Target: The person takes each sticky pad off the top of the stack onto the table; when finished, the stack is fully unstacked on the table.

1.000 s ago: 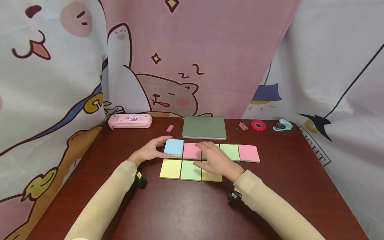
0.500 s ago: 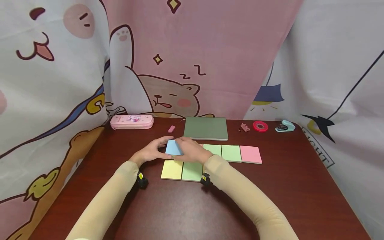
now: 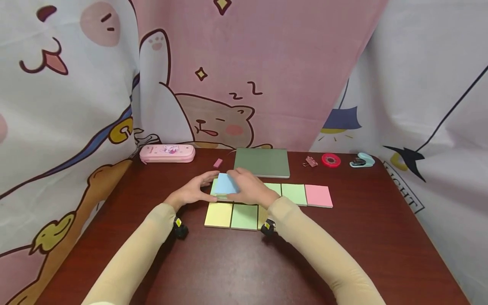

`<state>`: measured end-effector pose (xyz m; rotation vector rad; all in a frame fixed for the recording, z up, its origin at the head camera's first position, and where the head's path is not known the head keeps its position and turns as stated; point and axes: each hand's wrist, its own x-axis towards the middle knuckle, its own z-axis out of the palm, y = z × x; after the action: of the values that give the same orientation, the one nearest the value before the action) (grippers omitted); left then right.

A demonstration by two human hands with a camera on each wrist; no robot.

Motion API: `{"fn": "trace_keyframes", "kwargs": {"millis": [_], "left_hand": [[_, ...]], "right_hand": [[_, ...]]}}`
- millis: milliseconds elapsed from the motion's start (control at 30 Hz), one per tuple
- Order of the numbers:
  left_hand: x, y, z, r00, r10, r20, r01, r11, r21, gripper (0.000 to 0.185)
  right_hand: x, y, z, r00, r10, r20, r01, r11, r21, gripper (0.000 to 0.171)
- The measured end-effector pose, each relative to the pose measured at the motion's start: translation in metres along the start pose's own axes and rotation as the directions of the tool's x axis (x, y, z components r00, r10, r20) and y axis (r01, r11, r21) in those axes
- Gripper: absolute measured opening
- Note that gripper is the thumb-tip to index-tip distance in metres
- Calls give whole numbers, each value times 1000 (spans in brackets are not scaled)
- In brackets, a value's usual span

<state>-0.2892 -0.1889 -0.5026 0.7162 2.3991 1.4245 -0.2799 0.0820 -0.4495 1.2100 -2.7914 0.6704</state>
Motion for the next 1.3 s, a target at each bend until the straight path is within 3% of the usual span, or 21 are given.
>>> {"fn": "trace_keyframes", "kwargs": {"millis": [300, 500, 767, 1000, 1300], "left_hand": [[0, 0, 0, 1000, -7, -3, 7, 999, 39, 95], [1, 2, -1, 1000, -25, -15, 26, 999, 44, 96], [2, 0, 1, 999, -32, -9, 33, 998, 48, 96], [4, -1, 0, 1000, -16, 6, 15, 998, 56, 95], [3, -5, 1, 1000, -23, -4, 23, 999, 43, 94]], "right_hand": [[-74, 26, -37, 996, -9, -87, 10, 1000, 13, 78], [-129, 46, -52, 995, 63, -73, -66, 997, -39, 79], [-188, 67, -53, 991, 131, -22, -133, 988, -83, 80], [-211, 74, -49, 996, 87, -34, -91, 989, -113, 73], [-212, 69, -44, 996, 86, -5, -86, 989, -124, 65]]}}
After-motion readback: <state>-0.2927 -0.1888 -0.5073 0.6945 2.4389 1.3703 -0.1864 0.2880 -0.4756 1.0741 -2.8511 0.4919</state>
